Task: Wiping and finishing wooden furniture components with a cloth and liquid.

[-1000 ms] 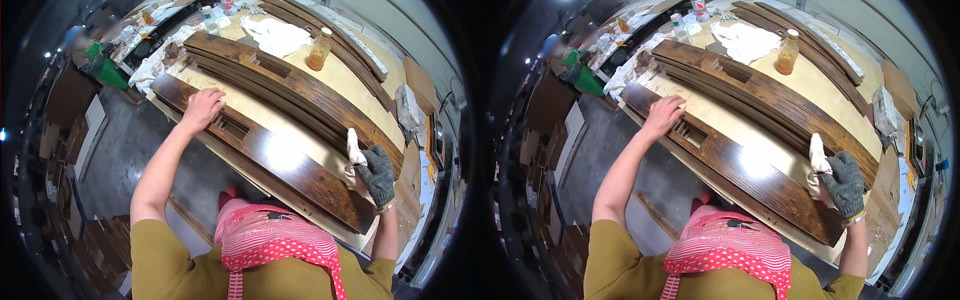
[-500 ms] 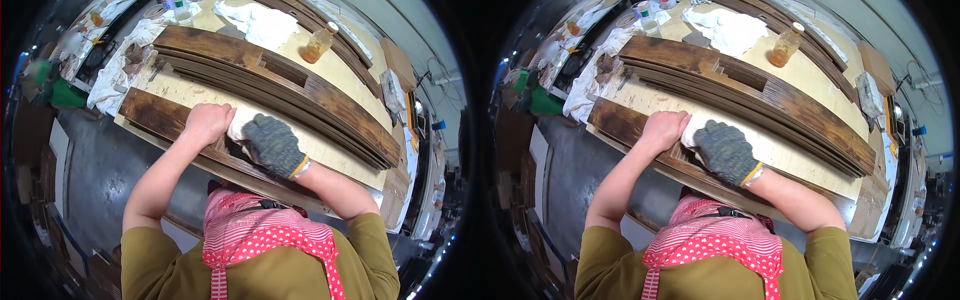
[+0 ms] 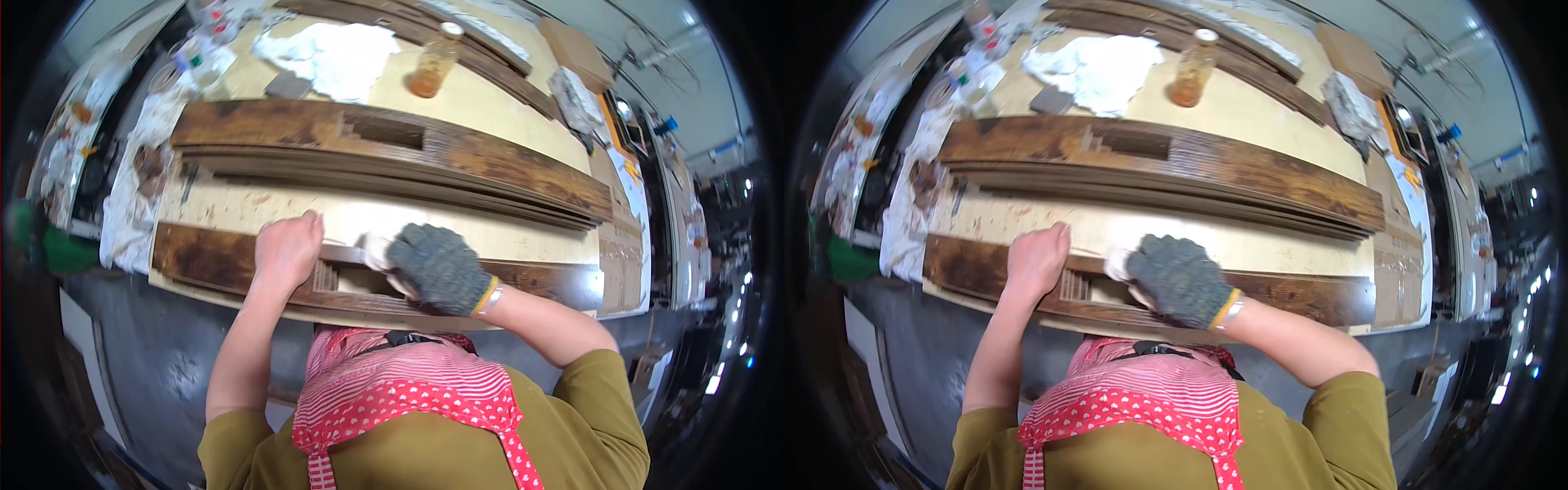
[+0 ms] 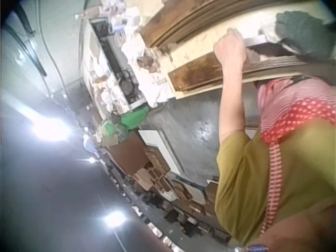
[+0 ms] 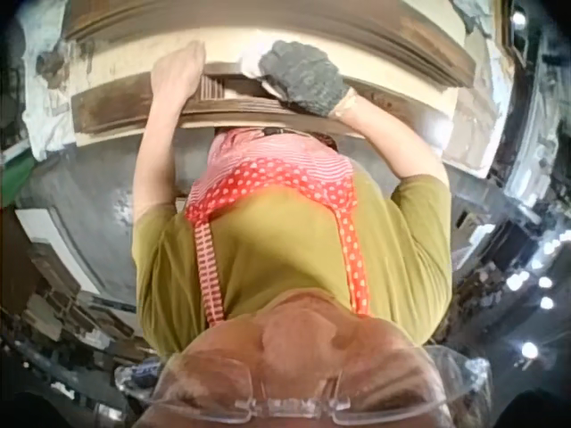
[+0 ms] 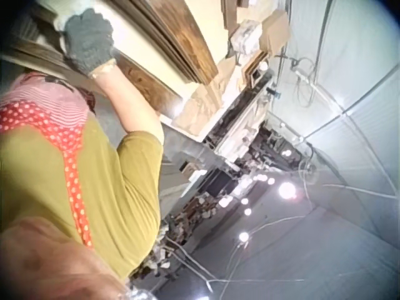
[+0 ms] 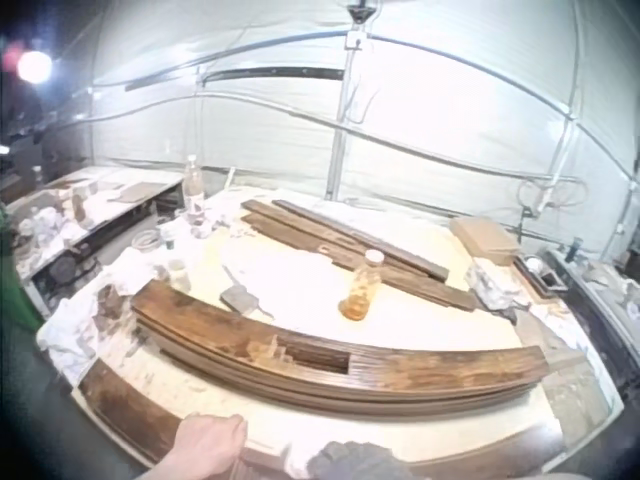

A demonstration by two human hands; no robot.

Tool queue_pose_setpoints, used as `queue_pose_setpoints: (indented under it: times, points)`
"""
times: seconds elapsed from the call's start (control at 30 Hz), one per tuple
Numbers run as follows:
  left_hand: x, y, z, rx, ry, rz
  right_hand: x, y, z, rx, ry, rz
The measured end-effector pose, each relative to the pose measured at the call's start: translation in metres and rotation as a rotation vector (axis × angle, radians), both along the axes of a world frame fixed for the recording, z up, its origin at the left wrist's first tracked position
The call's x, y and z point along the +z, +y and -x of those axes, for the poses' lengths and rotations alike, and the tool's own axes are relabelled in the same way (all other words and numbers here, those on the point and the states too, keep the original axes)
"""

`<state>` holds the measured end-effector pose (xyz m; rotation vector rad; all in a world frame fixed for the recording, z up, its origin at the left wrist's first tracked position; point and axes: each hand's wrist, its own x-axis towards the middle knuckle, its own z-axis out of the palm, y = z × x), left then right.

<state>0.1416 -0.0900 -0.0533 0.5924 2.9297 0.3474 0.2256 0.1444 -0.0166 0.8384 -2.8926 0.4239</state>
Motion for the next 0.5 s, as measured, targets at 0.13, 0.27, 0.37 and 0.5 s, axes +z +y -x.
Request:
queue_pose_setpoints:
  times: [0.13,0.27,0.37,0.5]
  points:
    - [0.008,0.003,-0.001,-0.043,-0.016,-0.070,0.039,0.100,-0.033,-0.199,-0.099,-0.033]
    - [0.041,0.015,0.047,-0.313,0.280,-0.213,0.063,0.144,-0.010,-0.615,0.328,0.250]
    - [0.068,0.093,0.103,-0.395,0.568,-0.332,0.057,0.115,0.045,-0.456,0.541,0.173]
    - [0.033,0.141,0.152,-0.237,0.010,0.118,-0.001,0.093,0.090,-0.395,0.146,0.136]
